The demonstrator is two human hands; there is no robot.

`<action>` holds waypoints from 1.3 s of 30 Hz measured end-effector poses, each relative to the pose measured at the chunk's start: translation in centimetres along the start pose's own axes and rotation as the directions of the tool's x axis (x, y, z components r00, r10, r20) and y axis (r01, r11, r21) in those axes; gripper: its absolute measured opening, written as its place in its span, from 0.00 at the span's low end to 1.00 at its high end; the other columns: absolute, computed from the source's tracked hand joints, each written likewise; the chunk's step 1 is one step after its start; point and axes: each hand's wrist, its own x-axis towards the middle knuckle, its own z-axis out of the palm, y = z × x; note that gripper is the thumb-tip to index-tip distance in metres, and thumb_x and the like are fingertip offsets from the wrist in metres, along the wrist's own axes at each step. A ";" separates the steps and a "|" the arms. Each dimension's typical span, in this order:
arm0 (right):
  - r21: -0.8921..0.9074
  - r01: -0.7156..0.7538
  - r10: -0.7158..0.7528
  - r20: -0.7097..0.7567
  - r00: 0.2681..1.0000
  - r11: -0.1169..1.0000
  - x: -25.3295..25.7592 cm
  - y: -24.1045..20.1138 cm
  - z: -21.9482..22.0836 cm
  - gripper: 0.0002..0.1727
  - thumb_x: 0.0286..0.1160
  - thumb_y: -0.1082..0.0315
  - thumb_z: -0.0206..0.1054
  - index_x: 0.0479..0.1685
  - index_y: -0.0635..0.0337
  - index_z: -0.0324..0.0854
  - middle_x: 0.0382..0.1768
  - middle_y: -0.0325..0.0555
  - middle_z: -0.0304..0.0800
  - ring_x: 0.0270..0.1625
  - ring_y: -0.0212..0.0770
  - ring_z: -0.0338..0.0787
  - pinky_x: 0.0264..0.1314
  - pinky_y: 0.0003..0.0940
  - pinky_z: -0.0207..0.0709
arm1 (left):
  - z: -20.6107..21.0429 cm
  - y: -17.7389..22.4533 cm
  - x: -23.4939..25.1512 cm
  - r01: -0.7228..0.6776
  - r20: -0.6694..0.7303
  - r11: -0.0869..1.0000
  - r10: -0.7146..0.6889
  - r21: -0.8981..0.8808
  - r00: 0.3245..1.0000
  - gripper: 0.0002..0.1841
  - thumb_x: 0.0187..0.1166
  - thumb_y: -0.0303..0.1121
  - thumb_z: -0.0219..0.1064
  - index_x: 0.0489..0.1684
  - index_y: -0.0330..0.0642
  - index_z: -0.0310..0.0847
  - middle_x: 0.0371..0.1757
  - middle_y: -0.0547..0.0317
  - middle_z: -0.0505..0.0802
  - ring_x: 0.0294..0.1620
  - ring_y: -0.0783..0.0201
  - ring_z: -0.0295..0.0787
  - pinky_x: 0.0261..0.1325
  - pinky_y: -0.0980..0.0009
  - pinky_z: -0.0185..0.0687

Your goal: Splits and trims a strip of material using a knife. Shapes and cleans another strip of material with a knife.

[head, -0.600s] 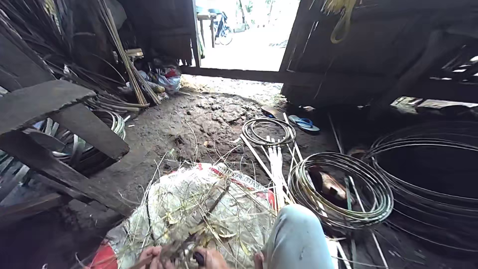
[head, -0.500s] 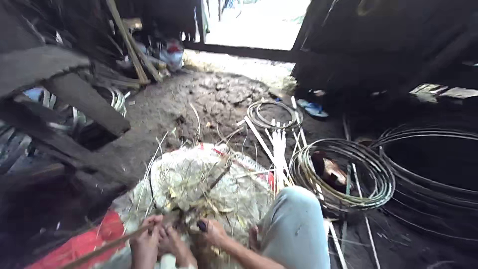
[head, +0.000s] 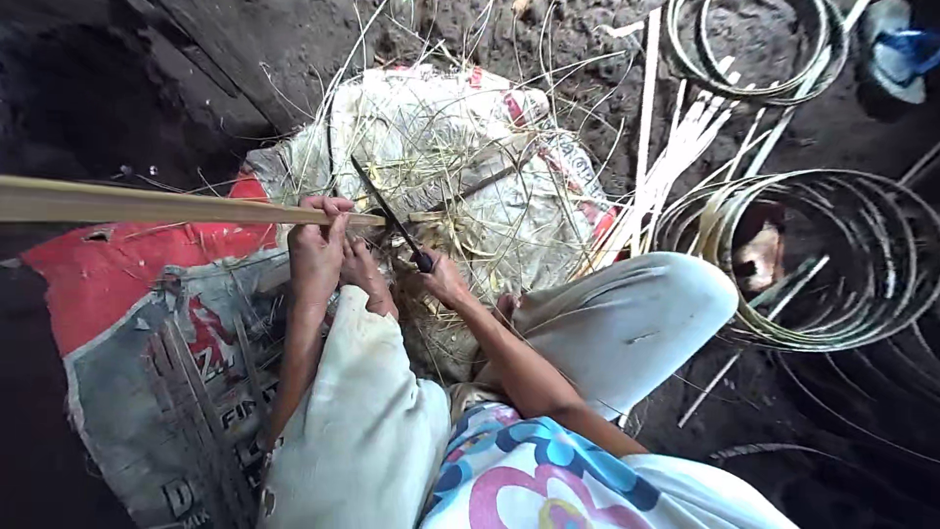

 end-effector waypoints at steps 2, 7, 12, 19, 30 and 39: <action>0.112 -0.020 0.018 0.020 1.000 0.993 -0.4 -0.1 0.7 0.24 0.72 0.68 0.71 0.69 0.51 0.79 0.34 0.58 0.87 0.22 0.51 0.84 0.24 0.51 0.80 | 0.1 0.3 0.0 0.046 0.032 0.999 -0.046 0.018 0.998 0.15 0.79 0.19 0.66 0.59 0.25 0.70 0.57 0.45 0.90 0.58 0.65 0.89 0.65 0.68 0.83; -0.127 0.170 -0.183 -0.094 0.979 0.977 -2.4 -3.9 1.6 0.31 0.70 0.72 0.72 0.77 0.59 0.73 0.37 0.63 0.91 0.37 0.63 0.92 0.39 0.64 0.84 | 1.9 -0.4 0.1 0.002 -0.195 0.997 0.014 0.083 0.981 0.19 0.75 0.22 0.73 0.57 0.21 0.69 0.45 0.44 0.91 0.47 0.67 0.92 0.57 0.72 0.86; -0.082 0.180 -0.188 -0.098 0.977 0.980 -2.2 -3.0 2.1 0.29 0.69 0.74 0.71 0.74 0.54 0.75 0.35 0.62 0.90 0.32 0.62 0.90 0.31 0.63 0.81 | 2.9 -1.0 0.0 -0.006 -0.319 0.992 0.045 0.124 0.947 0.20 0.77 0.24 0.72 0.58 0.22 0.66 0.45 0.46 0.90 0.47 0.71 0.91 0.52 0.77 0.85; -0.106 0.191 -0.203 -0.122 0.972 0.976 -2.5 -3.0 1.6 0.32 0.67 0.73 0.72 0.76 0.49 0.75 0.30 0.58 0.89 0.25 0.58 0.88 0.23 0.59 0.79 | 3.2 -0.5 0.0 -0.016 -0.290 0.990 0.057 0.140 0.955 0.20 0.77 0.24 0.72 0.59 0.22 0.67 0.47 0.45 0.90 0.48 0.70 0.91 0.52 0.77 0.86; -0.071 0.141 -0.148 -0.092 0.985 0.987 -3.0 -2.2 1.0 0.30 0.70 0.72 0.71 0.76 0.47 0.75 0.33 0.59 0.88 0.27 0.59 0.86 0.24 0.59 0.77 | 3.0 -0.4 0.0 -0.008 -0.256 0.994 0.036 0.110 0.966 0.19 0.78 0.24 0.71 0.58 0.24 0.67 0.47 0.47 0.91 0.50 0.71 0.91 0.53 0.78 0.85; -0.045 0.061 -0.065 -0.085 0.994 0.997 -2.4 -1.1 1.3 0.28 0.73 0.70 0.69 0.75 0.47 0.75 0.34 0.60 0.88 0.26 0.58 0.86 0.25 0.58 0.79 | 3.1 -0.2 0.3 -0.010 -0.250 0.994 0.038 0.110 0.967 0.18 0.77 0.24 0.72 0.57 0.24 0.69 0.46 0.46 0.90 0.50 0.69 0.91 0.55 0.76 0.85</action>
